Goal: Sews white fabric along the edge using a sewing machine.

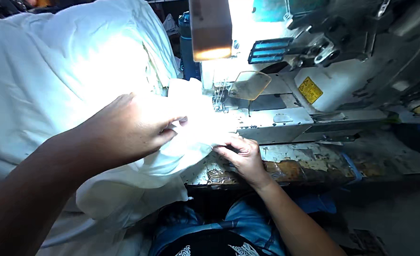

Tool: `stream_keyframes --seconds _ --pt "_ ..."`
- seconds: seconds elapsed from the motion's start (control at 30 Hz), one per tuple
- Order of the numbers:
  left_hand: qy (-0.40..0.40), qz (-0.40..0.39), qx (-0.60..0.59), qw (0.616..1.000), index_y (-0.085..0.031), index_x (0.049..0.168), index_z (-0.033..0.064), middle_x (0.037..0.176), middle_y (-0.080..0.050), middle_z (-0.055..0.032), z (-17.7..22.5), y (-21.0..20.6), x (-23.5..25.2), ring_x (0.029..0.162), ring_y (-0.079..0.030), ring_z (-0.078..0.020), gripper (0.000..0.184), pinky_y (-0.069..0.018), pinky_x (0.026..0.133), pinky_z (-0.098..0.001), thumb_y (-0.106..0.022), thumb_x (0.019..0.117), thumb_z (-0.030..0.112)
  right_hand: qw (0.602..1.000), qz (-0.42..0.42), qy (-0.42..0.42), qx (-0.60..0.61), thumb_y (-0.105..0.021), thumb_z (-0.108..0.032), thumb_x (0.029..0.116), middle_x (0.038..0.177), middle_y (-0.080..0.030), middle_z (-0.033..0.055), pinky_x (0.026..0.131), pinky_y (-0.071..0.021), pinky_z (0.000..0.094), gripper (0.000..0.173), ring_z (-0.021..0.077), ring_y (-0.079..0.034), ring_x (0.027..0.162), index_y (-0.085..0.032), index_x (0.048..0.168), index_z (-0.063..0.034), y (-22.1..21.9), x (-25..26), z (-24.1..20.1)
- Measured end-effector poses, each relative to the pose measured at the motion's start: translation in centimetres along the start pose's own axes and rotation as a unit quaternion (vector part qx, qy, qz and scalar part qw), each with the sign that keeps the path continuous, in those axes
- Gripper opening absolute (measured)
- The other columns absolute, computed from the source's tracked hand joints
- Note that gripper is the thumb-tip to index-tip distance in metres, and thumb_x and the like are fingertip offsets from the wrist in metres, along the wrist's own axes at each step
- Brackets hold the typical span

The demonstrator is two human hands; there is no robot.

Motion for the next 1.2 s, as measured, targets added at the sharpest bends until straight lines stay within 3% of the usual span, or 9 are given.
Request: stream_keyframes --seconds 0.23,0.33,0.4,0.5,0.6,0.73,0.87,1.03,1.2 --pt "-0.022 -0.013 -0.002 1.000 -0.067 0.088 0.0220 0.067 -0.050 0.0134 0.0 0.8 -0.5 0.056 -0.047 0.0018 0.014 -0.0361 0.048 -0.0189 -0.053 0.0912 0.023 1.000 -0.009 0.020 -0.010 -0.073 -0.007 0.0876 0.083 -0.074 0.0042 0.076 -0.0551 0.0136 0.009 -0.0014 -0.067 0.078 -0.076 0.085 0.0011 0.3 0.1 0.1" --pt "0.001 -0.007 0.092 0.996 -0.067 0.088 0.0122 0.066 -0.053 -0.0013 -0.6 0.0 -0.3 0.057 -0.058 -0.0213 0.018 -0.0409 0.048 -0.0399 -0.051 0.0936 0.018 0.997 -0.029 0.043 -0.062 -0.074 -0.012 0.0898 0.080 -0.074 0.0065 0.070 -0.0527 0.0142 0.013 0.0009 -0.066 0.072 -0.077 0.087 0.0002 0.5 0.4 0.6" --pt "0.024 0.001 0.096 0.995 -0.067 0.087 0.0085 0.068 -0.057 -0.0056 -1.4 -0.4 0.0 0.062 -0.062 -0.0269 0.019 -0.0435 0.052 -0.0451 -0.052 0.0931 0.017 0.992 -0.041 0.066 -0.095 -0.072 -0.015 0.0917 0.079 -0.075 0.0068 0.065 -0.0515 0.0163 0.015 0.0035 -0.065 0.067 -0.078 0.089 -0.0017 0.5 0.7 0.7" --pt "0.010 0.040 0.058 0.997 -0.071 0.089 0.0136 0.068 -0.056 0.0022 -1.3 -0.8 0.3 0.062 -0.057 -0.0136 0.026 -0.0420 0.053 -0.0331 -0.047 0.0948 0.023 0.990 -0.043 0.093 -0.096 -0.071 -0.015 0.0932 0.079 -0.075 0.0070 0.063 -0.0511 0.0183 0.015 0.0047 -0.065 0.065 -0.079 0.091 -0.0028 0.7 1.1 1.1" --pt "0.029 0.032 0.058 0.997 -0.070 0.092 0.0094 0.071 -0.060 -0.0044 -2.2 -1.8 0.6 0.063 -0.062 -0.0226 0.024 -0.0445 0.053 -0.0417 -0.048 0.0973 0.020 0.989 -0.037 0.106 -0.096 -0.071 -0.015 0.0934 0.077 -0.074 0.0082 0.061 -0.0504 0.0182 0.016 0.0051 -0.063 0.062 -0.078 0.092 -0.0011 0.6 1.2 1.4" --pt "0.021 0.049 0.025 0.998 -0.069 0.091 0.0126 0.075 -0.059 0.0011 -2.3 -2.4 0.9 0.067 -0.059 -0.0124 0.024 -0.0468 0.059 -0.0321 -0.047 0.0980 0.020 0.986 -0.037 0.127 -0.106 -0.070 -0.016 0.0946 0.076 -0.074 0.0079 0.062 -0.0514 0.0188 0.017 0.0056 -0.064 0.062 -0.078 0.092 -0.0012 0.5 1.3 1.6" --pt "0.046 0.042 0.040 0.997 -0.066 0.090 0.0066 0.071 -0.058 -0.0064 -2.7 -3.5 1.3 0.067 -0.063 -0.0247 0.020 -0.0478 0.059 -0.0429 -0.050 0.0977 0.016 0.985 -0.036 0.125 -0.113 -0.070 -0.017 0.0951 0.072 -0.072 0.0070 0.057 -0.0482 0.0189 0.018 0.0055 -0.061 0.059 -0.078 0.091 -0.0015 0.5 1.4 1.5" --pt "0.033 0.032 -0.028 0.999 -0.066 0.091 0.0205 0.068 -0.052 0.0107 -2.2 -3.1 1.3 0.064 -0.053 -0.0054 0.021 -0.0426 0.061 -0.0314 -0.046 0.0951 0.027 0.985 -0.046 0.125 -0.111 -0.068 -0.018 0.0968 0.073 -0.073 0.0070 0.059 -0.0506 0.0196 0.019 0.0059 -0.064 0.061 -0.078 0.092 -0.0021 0.6 1.3 1.6" --pt "0.013 0.010 0.064 0.998 -0.072 0.090 0.0049 0.078 -0.066 -0.0122 -4.1 -4.7 1.7 0.079 -0.067 -0.0312 0.006 -0.0426 0.084 -0.0545 -0.067 0.0885 0.006 0.986 -0.051 0.114 -0.112 -0.067 -0.019 0.0983 0.072 -0.072 0.0065 0.058 -0.0493 0.0201 0.021 0.0064 -0.062 0.059 -0.078 0.093 -0.0019 0.5 1.4 1.5"
Point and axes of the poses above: each hand's wrist, its own x-axis towards the middle knuckle, its own y-axis out of the back of the hand, z = x × y, the point moved 1 cm from there along x, towards the middle knuckle
